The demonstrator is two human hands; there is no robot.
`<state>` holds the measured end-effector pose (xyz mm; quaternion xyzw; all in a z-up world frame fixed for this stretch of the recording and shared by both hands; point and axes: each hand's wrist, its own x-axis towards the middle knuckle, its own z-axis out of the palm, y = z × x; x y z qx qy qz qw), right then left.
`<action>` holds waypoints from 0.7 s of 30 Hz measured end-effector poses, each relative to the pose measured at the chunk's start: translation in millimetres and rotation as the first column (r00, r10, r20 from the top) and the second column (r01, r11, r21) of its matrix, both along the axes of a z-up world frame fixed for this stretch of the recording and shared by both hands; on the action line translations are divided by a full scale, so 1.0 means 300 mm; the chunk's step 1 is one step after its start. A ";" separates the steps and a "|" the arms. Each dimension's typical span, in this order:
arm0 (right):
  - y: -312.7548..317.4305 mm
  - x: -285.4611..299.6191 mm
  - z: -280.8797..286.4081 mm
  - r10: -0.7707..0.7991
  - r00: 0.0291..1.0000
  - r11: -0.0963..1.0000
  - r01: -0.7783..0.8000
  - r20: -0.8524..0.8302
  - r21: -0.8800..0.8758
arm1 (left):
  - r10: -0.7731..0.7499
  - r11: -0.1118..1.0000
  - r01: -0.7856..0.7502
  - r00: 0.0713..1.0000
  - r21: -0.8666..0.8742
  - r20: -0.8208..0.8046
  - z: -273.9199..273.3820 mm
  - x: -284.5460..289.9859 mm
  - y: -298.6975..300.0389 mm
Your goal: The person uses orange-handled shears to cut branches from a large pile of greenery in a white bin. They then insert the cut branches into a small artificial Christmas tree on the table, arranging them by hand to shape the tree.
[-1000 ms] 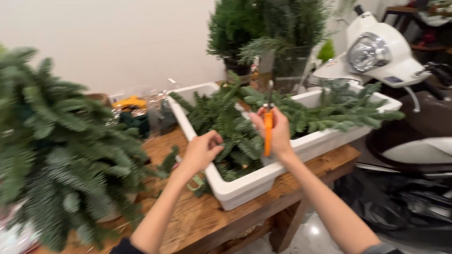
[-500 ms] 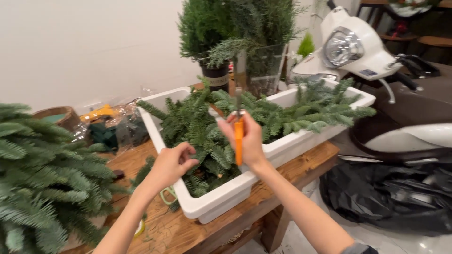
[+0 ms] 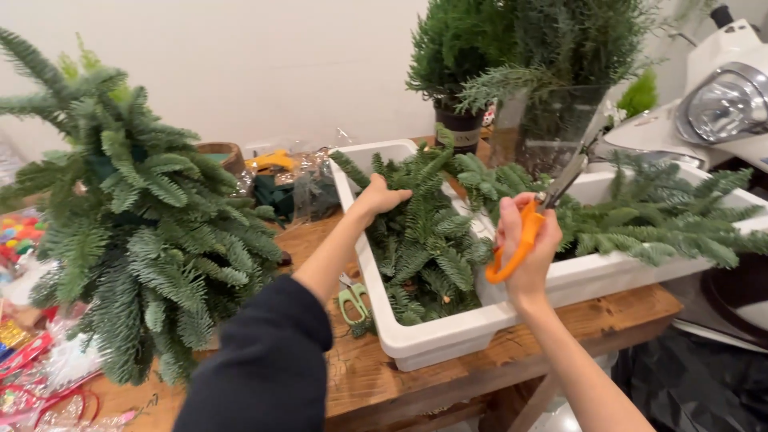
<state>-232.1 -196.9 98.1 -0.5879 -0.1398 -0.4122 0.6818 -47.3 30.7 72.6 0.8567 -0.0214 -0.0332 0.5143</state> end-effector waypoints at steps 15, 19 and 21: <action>-0.001 0.001 -0.005 0.065 0.996 0.997 -0.067 -0.057 -0.037 | 0.037 0.877 0.097 0.963 -0.470 0.268 0.034 -0.162 -0.072; -0.003 0.007 -0.005 0.081 0.995 0.996 -0.083 -0.059 -0.028 | 0.089 0.667 0.063 0.983 -0.742 0.164 0.025 -0.136 -0.040; 0.000 0.003 -0.003 0.085 0.995 0.996 -0.087 -0.058 -0.027 | 0.092 0.592 0.051 0.987 -0.804 0.130 0.012 -0.123 -0.029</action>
